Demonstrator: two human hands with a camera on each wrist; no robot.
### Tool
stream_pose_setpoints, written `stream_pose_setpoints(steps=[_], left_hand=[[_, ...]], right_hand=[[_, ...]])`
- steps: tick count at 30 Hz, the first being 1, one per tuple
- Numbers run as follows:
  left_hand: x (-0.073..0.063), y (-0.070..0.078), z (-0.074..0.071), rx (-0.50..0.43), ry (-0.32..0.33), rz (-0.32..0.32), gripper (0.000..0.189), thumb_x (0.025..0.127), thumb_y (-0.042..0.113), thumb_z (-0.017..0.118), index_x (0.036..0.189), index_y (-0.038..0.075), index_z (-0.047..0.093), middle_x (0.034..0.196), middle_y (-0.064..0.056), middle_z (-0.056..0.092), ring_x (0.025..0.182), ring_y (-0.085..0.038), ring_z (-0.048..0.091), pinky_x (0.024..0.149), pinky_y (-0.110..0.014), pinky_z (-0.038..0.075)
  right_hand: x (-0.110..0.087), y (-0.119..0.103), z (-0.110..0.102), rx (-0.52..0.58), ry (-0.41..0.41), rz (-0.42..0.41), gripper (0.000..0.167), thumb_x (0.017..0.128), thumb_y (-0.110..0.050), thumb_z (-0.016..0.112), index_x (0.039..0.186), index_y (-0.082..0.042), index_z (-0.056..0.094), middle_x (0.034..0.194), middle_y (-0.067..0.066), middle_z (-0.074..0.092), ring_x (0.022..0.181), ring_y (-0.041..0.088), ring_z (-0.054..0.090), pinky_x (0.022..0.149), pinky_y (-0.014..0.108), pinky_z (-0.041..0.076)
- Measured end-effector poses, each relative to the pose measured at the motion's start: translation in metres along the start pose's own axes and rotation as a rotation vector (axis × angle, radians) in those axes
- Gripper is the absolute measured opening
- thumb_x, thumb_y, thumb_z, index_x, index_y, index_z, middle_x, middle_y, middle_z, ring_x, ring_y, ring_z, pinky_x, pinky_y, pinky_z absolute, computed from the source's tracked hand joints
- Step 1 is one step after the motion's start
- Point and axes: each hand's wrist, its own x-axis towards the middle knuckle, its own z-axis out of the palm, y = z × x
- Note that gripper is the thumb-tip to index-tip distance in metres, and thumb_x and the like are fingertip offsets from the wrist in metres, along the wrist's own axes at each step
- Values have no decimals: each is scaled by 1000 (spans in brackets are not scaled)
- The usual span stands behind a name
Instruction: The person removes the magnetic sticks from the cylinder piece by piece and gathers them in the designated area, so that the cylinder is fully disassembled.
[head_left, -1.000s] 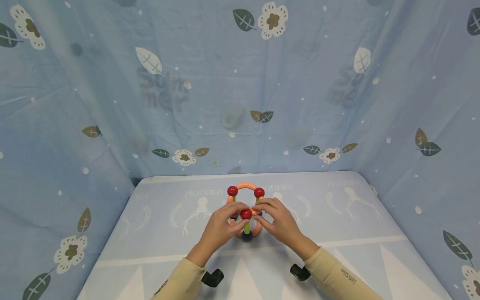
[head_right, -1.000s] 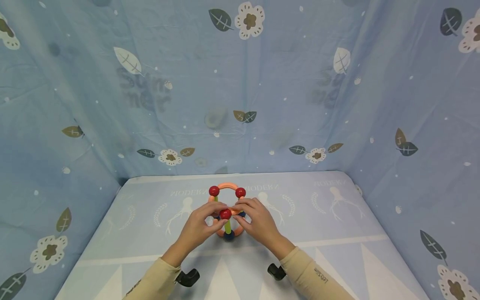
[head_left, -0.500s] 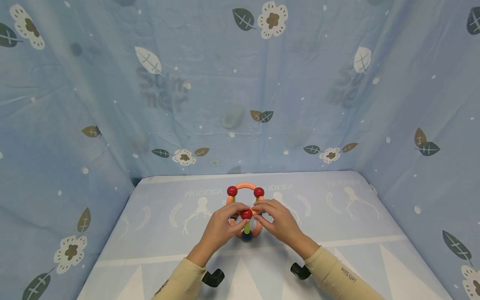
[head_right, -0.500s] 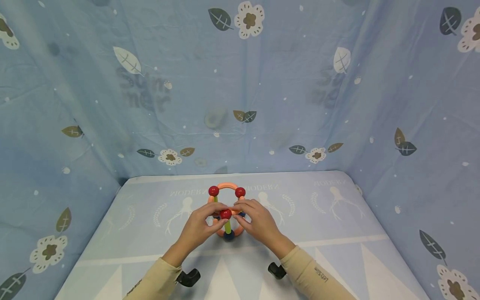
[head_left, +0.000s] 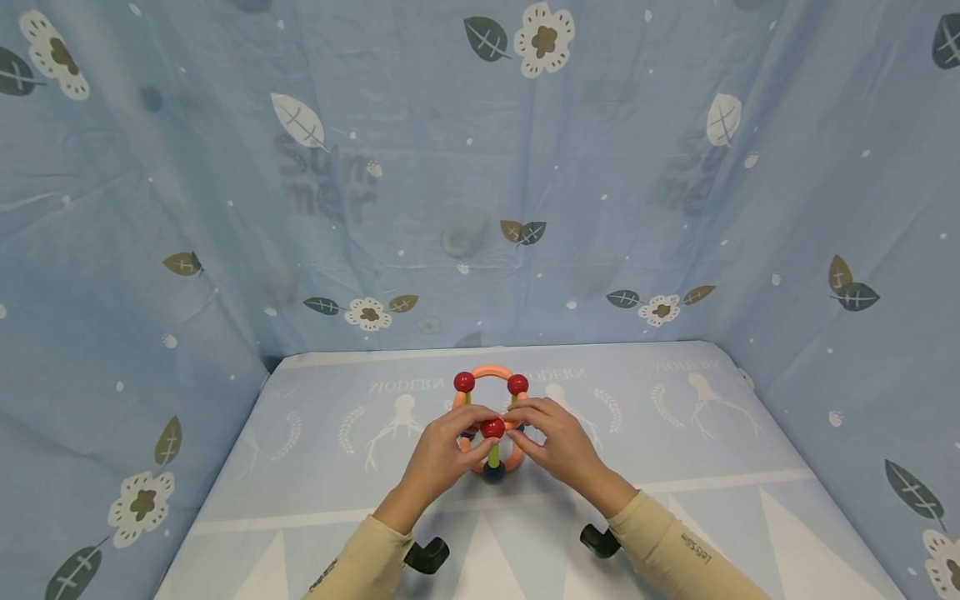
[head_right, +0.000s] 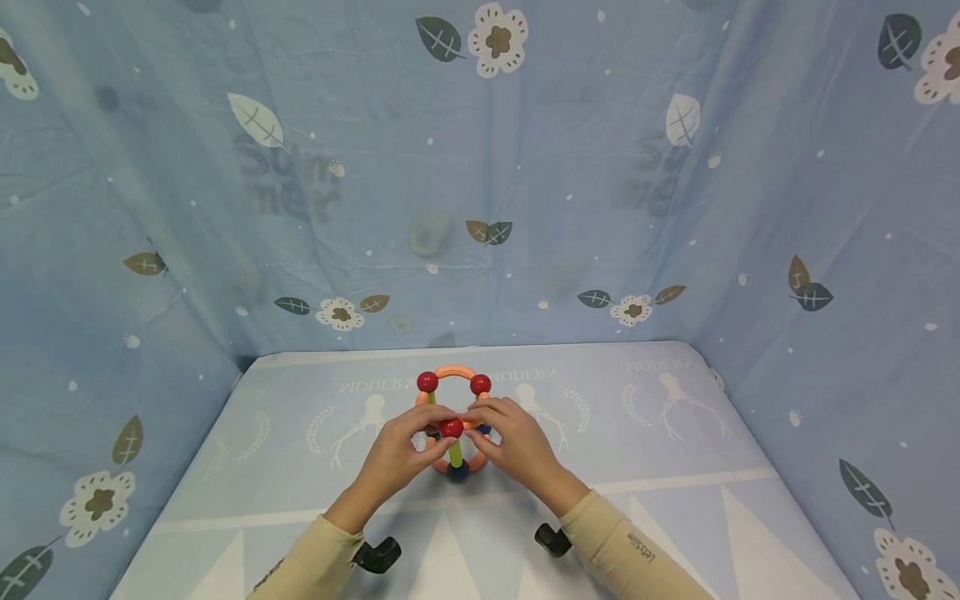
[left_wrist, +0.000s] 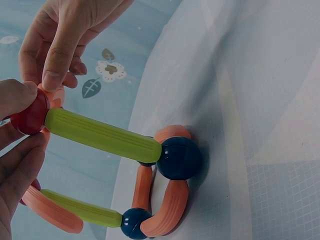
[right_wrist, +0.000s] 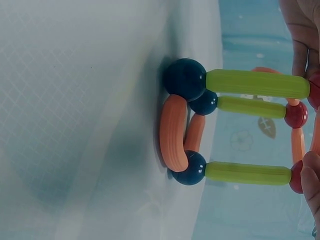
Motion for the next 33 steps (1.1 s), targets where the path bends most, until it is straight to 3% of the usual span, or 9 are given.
stream_pose_setpoints(steps=[3,12,25,33], left_hand=[[1,-1,0,1,-4,-6,29,89,21,81,117,20,72,111,14,70,92,-2,63,81,-31,58],[1,-2,2,-29,-6,11,29,89,18,81,117,19,71,110,13,70,92,-6,65,81,-41,59],[2,-1,1,-30,-13,19,29,90,17,80,117,20,70,107,14,69,91,-3,63,81,-41,59],[2,-1,1,-18,-9,28,29,90,17,80,117,19,71,107,14,69,89,-9,65,81,-37,59]], right_hand=[[0,1,0,-2,0,-3,33,79,-10,89,109,-16,76,116,-2,69,101,13,64,84,31,58],[1,1,0,1,-18,9,31,81,-12,88,109,-17,76,117,-3,69,103,14,63,86,33,58],[2,1,-1,6,-19,12,33,78,-9,88,108,-17,75,115,-4,69,102,14,62,87,34,58],[2,0,-1,3,-20,15,30,80,-11,87,108,-17,75,115,-4,69,101,13,62,85,34,58]])
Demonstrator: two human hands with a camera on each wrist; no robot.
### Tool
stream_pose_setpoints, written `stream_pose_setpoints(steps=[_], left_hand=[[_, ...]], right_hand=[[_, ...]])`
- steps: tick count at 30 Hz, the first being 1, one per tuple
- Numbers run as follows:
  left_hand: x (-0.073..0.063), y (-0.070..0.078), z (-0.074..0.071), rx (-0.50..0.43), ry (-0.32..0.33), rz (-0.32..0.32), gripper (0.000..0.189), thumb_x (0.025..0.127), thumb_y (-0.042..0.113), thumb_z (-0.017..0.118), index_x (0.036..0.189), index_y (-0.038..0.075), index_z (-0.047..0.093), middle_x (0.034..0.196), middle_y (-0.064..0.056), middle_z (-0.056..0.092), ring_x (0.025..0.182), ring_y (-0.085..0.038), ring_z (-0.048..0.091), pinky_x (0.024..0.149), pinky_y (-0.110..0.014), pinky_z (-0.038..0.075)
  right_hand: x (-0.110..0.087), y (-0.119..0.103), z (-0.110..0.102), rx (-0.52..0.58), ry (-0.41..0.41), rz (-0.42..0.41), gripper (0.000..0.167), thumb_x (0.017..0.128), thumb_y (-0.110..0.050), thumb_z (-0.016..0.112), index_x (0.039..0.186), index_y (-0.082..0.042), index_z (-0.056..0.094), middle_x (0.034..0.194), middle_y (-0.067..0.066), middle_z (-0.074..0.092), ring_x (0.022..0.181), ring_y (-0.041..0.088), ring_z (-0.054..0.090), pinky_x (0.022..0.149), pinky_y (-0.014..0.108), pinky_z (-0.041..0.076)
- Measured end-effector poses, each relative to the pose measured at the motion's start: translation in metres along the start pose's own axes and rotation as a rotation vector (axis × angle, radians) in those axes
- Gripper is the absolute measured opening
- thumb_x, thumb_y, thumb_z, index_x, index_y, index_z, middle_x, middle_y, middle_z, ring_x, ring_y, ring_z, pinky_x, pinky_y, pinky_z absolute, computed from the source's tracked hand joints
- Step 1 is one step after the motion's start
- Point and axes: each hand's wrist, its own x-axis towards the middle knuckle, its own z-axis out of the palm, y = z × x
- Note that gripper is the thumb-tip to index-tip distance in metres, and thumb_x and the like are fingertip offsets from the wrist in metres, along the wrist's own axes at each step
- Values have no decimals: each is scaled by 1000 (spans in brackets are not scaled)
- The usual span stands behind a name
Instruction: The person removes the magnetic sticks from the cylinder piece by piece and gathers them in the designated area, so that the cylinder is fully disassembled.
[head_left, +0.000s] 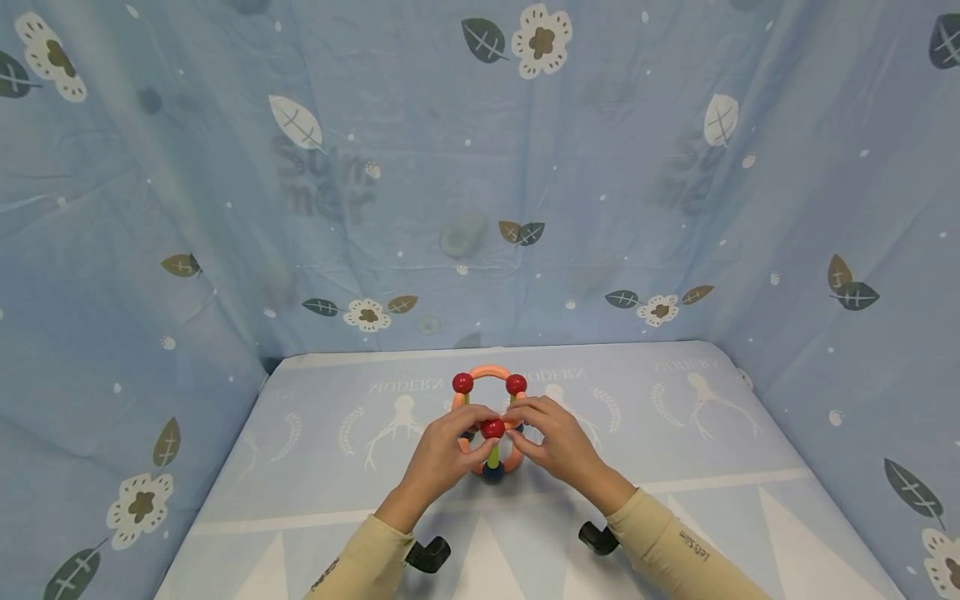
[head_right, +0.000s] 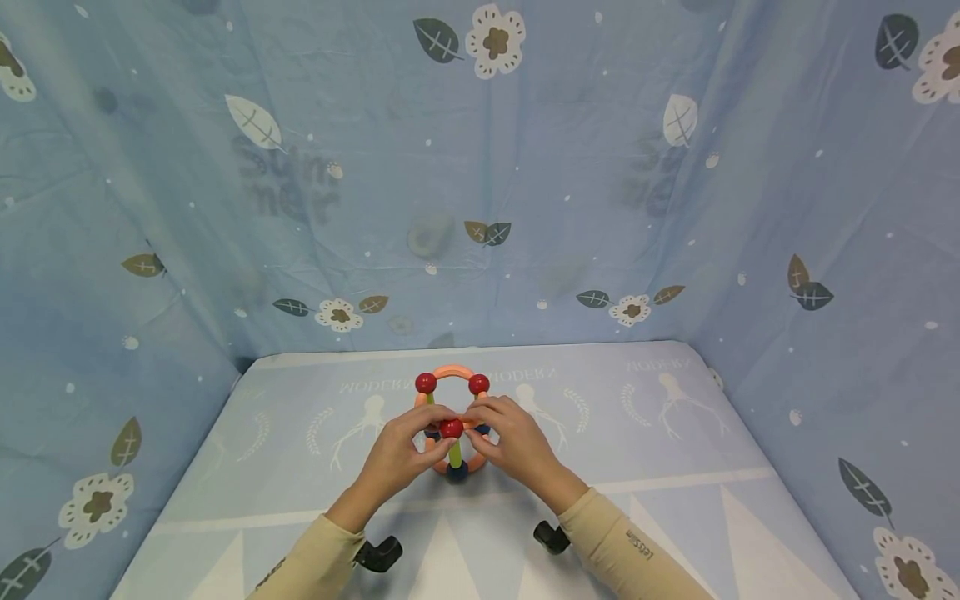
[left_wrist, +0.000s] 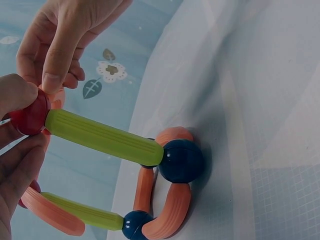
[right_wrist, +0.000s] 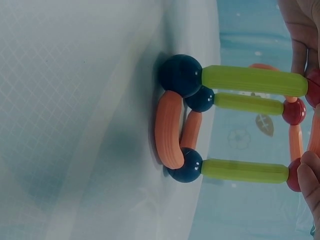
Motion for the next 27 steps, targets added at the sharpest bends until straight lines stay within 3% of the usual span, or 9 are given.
stream_pose_setpoints(steps=[6,13,18,27], left_hand=[[0,1,0,25,3,10,28,90,17,80,116,20,71,106,14,69,88,-10,65,79,-28,57],[0,0,0,20,4,13,27,90,15,79,115,19,70,105,13,69,88,-7,65,79,-32,58],[1,1,0,26,-2,6,27,90,16,79,115,20,70,104,14,68,88,-5,64,80,-28,57],[1,0,1,23,-12,-7,26,90,16,78,115,21,70,103,15,68,88,-11,66,81,-29,57]], right_hand=[[0,-1,0,-9,-12,8,27,83,-14,86,107,-18,75,115,-4,68,103,13,62,87,33,57],[1,-1,-1,-4,-17,12,28,82,-12,86,107,-17,75,115,-5,68,103,13,62,88,34,57],[1,0,-1,-7,-12,-4,28,82,-12,86,107,-17,74,114,-4,68,103,14,62,87,34,57],[2,1,-2,-1,-21,-15,25,85,-14,84,108,-17,74,114,-5,68,103,13,61,88,33,56]])
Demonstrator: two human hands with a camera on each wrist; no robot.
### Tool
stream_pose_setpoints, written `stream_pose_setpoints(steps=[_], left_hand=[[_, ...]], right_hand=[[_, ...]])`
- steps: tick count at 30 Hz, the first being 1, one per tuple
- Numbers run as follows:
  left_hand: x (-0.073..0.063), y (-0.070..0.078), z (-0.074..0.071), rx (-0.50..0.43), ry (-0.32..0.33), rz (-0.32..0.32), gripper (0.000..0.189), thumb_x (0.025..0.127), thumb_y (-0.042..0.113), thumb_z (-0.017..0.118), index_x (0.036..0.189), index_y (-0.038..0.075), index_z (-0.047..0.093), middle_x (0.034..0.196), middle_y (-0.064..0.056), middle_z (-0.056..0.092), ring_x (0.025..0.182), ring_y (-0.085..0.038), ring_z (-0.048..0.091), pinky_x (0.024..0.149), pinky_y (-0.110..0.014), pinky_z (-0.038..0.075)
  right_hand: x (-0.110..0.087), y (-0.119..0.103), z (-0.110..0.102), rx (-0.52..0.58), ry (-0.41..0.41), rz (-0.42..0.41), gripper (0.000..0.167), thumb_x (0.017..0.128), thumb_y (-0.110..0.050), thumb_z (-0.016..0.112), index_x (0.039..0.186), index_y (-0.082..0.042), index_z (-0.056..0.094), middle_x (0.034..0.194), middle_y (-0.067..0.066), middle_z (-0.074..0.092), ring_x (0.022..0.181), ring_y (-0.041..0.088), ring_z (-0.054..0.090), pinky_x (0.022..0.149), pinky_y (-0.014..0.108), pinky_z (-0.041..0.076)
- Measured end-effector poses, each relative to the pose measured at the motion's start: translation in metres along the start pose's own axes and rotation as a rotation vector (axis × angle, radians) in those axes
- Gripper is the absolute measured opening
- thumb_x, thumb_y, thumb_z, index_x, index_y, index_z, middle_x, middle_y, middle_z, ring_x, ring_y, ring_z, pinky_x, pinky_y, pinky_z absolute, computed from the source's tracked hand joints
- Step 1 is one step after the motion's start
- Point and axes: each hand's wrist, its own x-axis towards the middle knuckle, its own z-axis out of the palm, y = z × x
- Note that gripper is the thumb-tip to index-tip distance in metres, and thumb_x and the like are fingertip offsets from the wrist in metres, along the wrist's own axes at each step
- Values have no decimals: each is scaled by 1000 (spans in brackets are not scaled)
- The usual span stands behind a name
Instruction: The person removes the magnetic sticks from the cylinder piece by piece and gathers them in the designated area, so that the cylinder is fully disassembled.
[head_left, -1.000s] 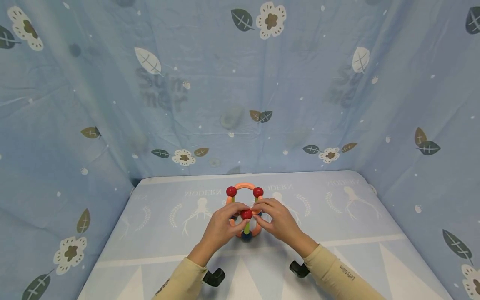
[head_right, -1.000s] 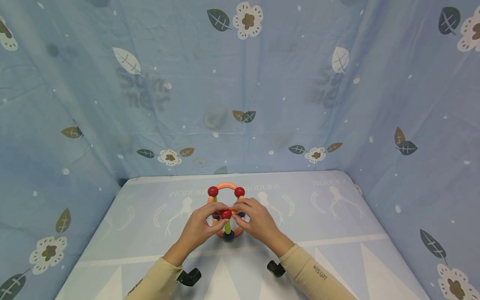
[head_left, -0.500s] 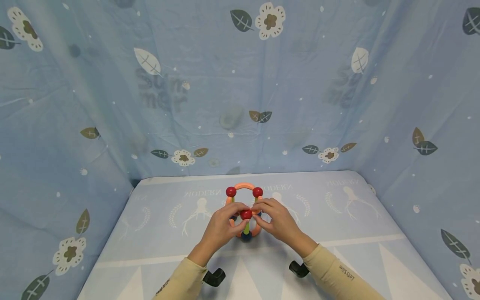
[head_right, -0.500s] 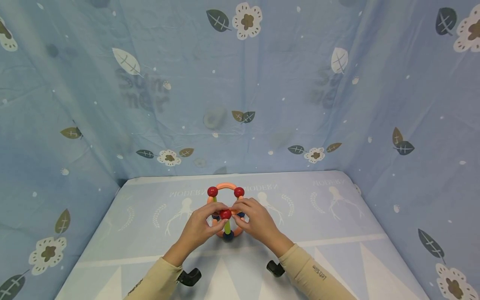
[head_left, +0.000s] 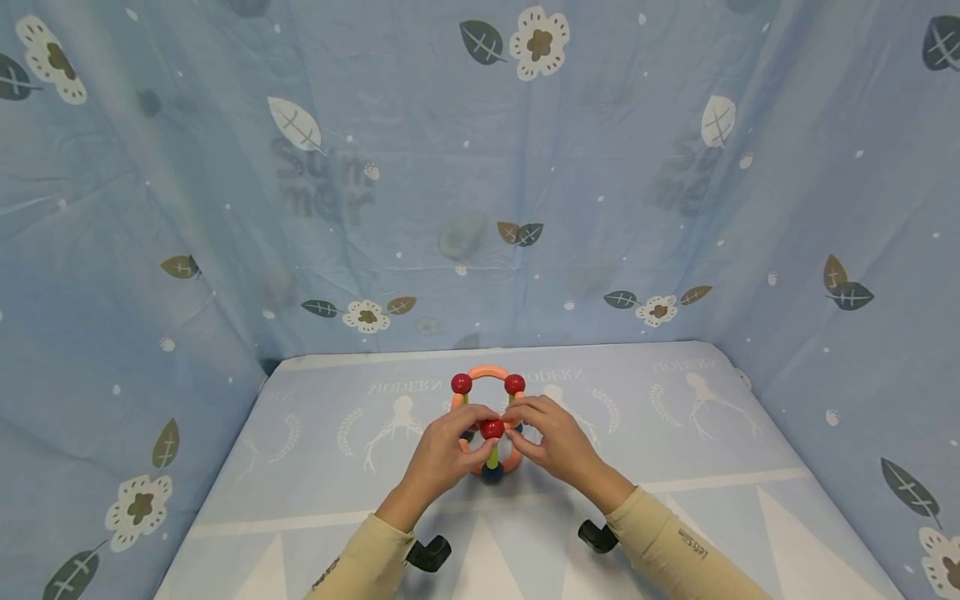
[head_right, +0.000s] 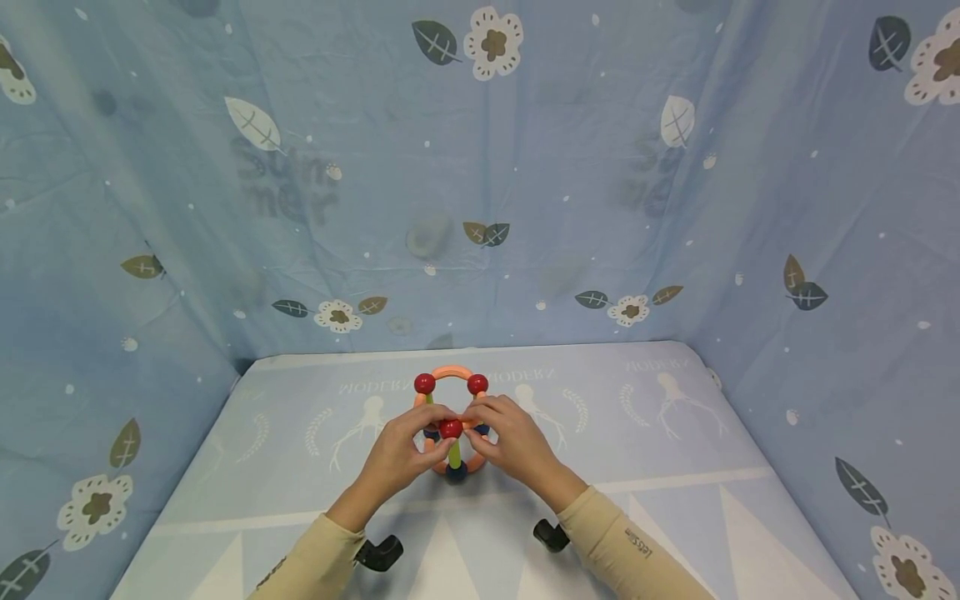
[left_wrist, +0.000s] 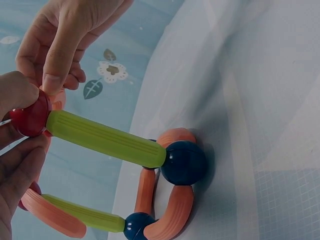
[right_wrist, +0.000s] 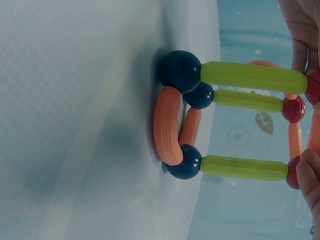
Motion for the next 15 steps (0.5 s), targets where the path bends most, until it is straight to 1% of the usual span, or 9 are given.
stream_pose_setpoints(steps=[4,7,11,15], left_hand=[[0,-1,0,5,6,9,27,90,15,79,115,20,70,103,15,68,87,-7,64,80,-31,57],[1,-1,1,9,11,14,27,89,15,79,115,20,70,102,15,68,87,-4,62,80,-30,57],[1,0,0,12,6,11,27,90,16,79,115,21,70,102,15,68,87,-6,63,80,-28,56],[1,0,0,16,5,18,26,90,14,78,114,19,69,102,13,68,88,-10,65,80,-29,56]], right_hand=[[0,1,1,-5,2,-11,27,84,-13,84,108,-17,73,114,-5,67,102,13,61,87,33,56],[1,2,0,-4,0,-12,27,84,-14,85,108,-18,73,113,-6,67,103,13,61,88,33,56],[1,2,0,-2,-6,-10,25,85,-15,85,107,-18,73,113,-6,67,103,13,61,88,33,56],[1,2,0,5,-18,0,25,85,-14,84,107,-18,73,114,-6,67,104,13,61,89,34,56]])
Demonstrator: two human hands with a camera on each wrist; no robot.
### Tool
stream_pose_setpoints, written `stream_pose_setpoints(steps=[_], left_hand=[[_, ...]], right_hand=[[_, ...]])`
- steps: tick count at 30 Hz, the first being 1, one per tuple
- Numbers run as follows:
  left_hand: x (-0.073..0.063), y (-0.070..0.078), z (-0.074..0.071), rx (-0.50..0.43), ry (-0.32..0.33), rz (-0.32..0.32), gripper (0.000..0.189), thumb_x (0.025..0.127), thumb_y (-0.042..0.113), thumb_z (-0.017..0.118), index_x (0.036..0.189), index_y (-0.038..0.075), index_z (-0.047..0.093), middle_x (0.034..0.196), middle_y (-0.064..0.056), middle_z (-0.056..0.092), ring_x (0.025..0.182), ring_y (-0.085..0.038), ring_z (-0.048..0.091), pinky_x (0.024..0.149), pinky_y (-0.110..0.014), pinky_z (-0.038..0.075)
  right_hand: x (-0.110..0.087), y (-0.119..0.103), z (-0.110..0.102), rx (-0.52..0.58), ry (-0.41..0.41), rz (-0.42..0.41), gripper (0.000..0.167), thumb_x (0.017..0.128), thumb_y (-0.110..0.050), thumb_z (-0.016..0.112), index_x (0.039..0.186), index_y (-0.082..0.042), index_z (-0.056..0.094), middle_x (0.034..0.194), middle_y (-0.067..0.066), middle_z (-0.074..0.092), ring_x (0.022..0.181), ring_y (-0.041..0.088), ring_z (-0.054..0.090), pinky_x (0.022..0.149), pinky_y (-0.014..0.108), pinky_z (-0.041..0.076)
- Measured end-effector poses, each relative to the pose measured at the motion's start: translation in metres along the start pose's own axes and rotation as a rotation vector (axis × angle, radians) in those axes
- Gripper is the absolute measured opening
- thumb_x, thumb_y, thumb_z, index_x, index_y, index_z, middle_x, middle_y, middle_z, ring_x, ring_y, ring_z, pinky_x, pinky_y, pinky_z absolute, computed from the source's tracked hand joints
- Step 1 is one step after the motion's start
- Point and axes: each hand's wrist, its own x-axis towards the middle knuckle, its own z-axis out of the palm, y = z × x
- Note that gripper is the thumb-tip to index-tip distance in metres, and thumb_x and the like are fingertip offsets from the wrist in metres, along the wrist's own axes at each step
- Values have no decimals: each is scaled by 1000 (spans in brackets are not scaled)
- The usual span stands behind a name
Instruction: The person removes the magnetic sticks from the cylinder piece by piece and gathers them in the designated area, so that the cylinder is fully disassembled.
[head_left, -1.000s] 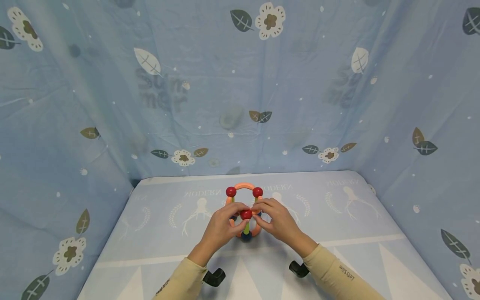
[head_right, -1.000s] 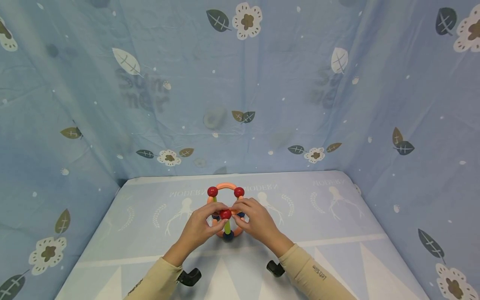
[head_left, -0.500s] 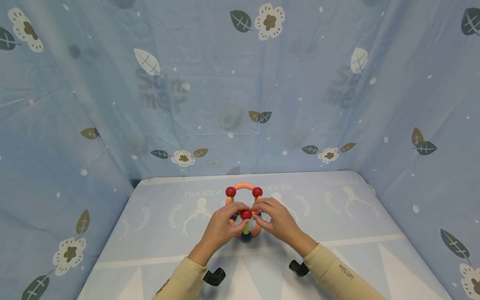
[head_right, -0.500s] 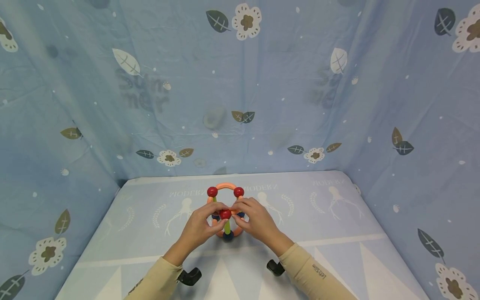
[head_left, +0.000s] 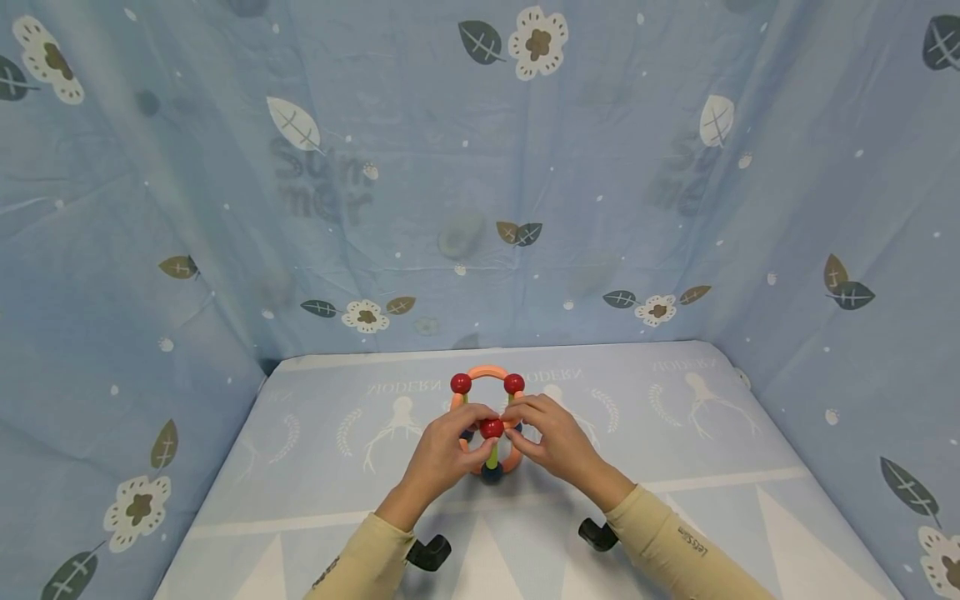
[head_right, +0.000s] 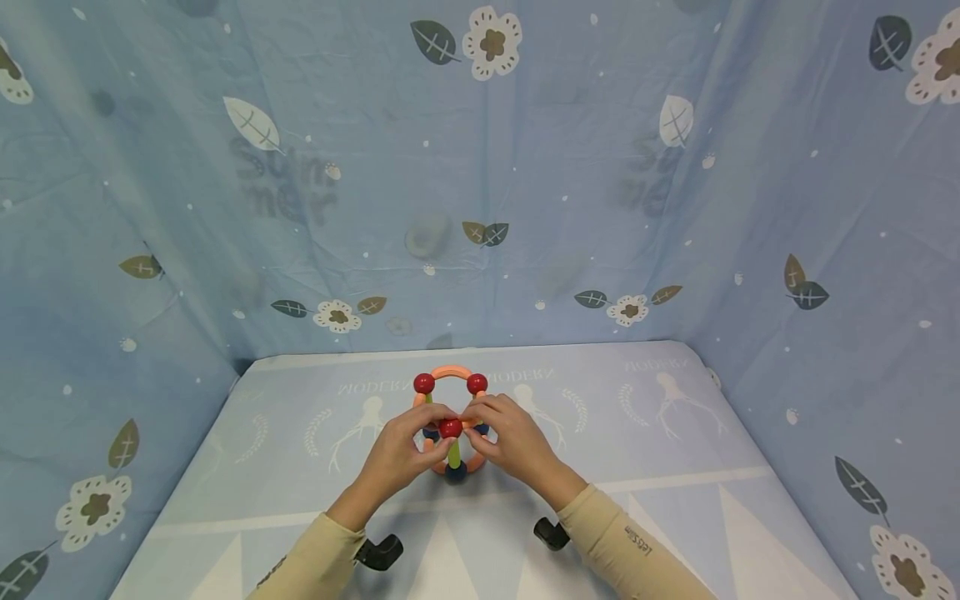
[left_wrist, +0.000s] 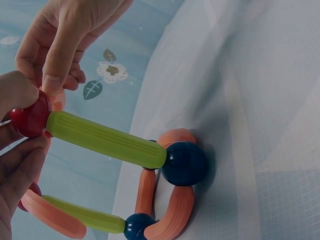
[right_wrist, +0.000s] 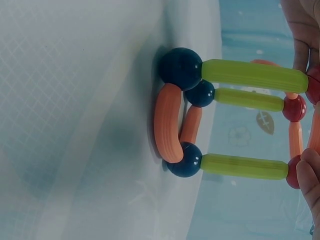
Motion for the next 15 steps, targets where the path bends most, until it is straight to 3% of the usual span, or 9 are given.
stream_pose_setpoints(steps=[15], left_hand=[[0,0,0,-17,4,11,24,90,12,77,111,19,69,100,13,67,87,-14,65,80,-29,56]], right_hand=[[0,0,0,15,-21,40,23,87,-16,83,107,-19,73,115,-7,67,106,12,60,91,34,56]])
